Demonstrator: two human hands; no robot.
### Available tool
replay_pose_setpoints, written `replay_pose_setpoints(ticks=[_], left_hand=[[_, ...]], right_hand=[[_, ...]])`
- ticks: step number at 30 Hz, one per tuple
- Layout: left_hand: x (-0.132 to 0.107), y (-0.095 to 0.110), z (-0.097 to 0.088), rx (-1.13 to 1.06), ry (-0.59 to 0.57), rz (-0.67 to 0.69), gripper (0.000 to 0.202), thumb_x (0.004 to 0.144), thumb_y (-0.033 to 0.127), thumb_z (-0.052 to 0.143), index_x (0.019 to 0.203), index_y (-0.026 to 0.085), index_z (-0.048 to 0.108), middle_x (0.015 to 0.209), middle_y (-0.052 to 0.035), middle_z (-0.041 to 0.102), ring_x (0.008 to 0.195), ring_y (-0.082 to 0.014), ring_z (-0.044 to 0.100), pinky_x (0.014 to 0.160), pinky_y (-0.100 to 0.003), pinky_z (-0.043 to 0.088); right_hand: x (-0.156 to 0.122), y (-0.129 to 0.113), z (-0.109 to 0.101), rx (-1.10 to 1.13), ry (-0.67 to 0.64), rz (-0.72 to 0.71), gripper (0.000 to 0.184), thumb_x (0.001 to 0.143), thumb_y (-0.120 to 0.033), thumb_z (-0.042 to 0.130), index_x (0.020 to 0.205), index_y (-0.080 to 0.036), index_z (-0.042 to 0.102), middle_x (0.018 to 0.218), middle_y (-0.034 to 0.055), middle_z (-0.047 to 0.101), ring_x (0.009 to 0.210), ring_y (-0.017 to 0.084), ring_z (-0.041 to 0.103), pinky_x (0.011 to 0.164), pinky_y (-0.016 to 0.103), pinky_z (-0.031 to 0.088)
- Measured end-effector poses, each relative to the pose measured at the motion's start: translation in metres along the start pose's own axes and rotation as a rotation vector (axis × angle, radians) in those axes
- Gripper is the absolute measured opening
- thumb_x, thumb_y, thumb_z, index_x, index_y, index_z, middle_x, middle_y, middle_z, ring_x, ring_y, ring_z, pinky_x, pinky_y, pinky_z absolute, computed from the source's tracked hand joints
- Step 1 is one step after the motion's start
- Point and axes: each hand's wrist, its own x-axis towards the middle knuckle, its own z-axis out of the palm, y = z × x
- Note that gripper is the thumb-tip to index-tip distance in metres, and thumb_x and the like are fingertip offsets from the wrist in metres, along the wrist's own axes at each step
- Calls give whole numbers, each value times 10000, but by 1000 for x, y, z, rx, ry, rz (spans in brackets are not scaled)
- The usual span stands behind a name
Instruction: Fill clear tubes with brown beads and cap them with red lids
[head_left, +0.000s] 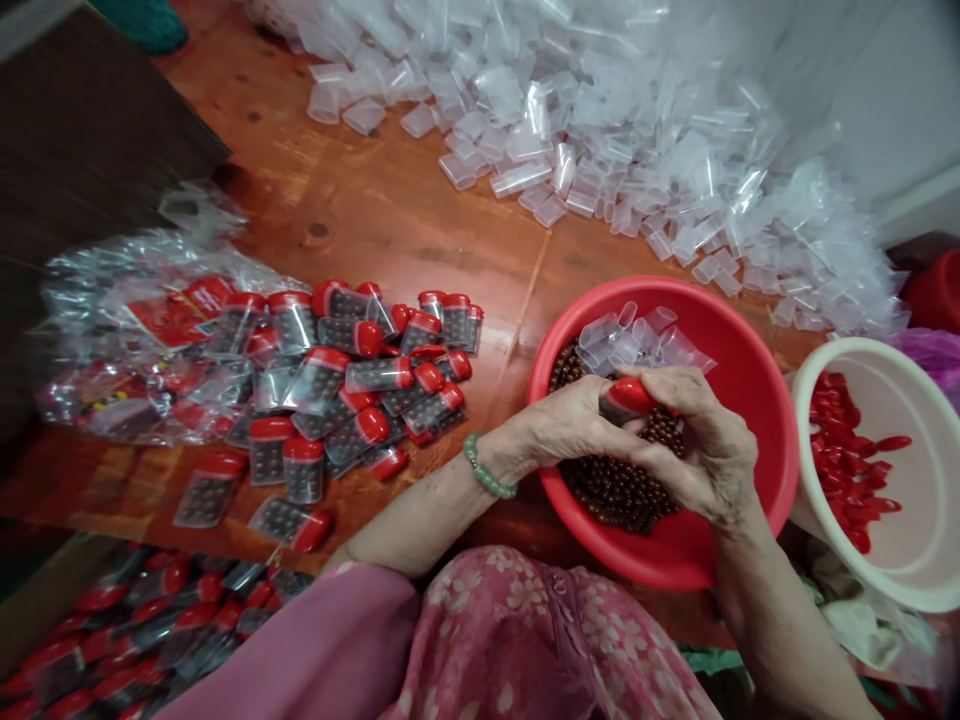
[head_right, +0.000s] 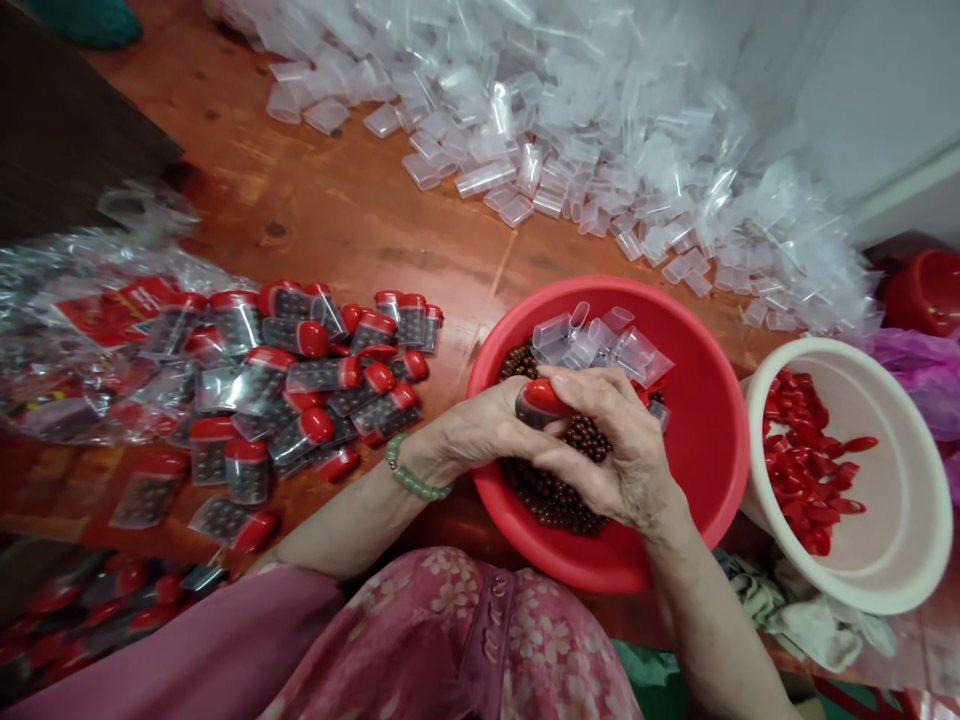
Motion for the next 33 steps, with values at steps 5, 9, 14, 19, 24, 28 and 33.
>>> replay_pose_setpoints(ticks=[5,9,14,19,24,28,33], left_hand=[[0,3,1,-128,-37,-47,393,602,260,849,633,160,470,659,64,440,645,-75,376,672,-277,311],[1,3,3,-104,-85,-38,376,588,250,865,649,157,506,641,72,451,642,-79,391,696,-282,332],[3,2,5,-116,-90,3,396,558,239,878,658,162,503,634,85,456,627,-70,387,687,-268,350],[2,-1,2,-58,-47,25,337,619,254,869,771,155,584,663,78,467,641,-77,402,672,-266,324],[1,-1,-1,76,-114,15,355,721,348,836,655,154,547,648,63,461,635,-81,390,687,-284,336],[2,-1,0,166,-47,-17,416,686,409,855,640,159,526,642,62,445,633,-86,390,648,-282,312],[1,0,1,189,-46,-46,456,650,445,873,619,157,522,613,65,447,604,-77,391,607,-274,301]], right_hand=[[-4,0,-1,46,-42,81,809,779,-555,802,1487,-293,509,1301,108,688,1124,308,690,961,475,584],[-2,-9,5,278,124,325,277,935,-286,685,1206,-332,721,1031,15,742,733,148,716,641,286,610],[0,-14,17,528,242,488,175,867,-234,761,1015,-326,778,1011,-9,749,609,94,674,516,224,579],[10,-14,8,454,176,486,117,883,-268,749,993,-303,767,985,1,767,702,121,700,612,254,600],[35,-15,-28,97,-177,335,97,867,-273,767,962,-249,771,953,25,769,872,176,716,787,307,575],[43,-15,-37,7,-296,219,247,930,-250,684,1173,-251,727,977,34,748,841,163,704,756,289,553],[38,-17,-28,-64,-330,112,201,969,-191,608,1155,-209,681,1021,63,712,933,170,678,841,292,532]])
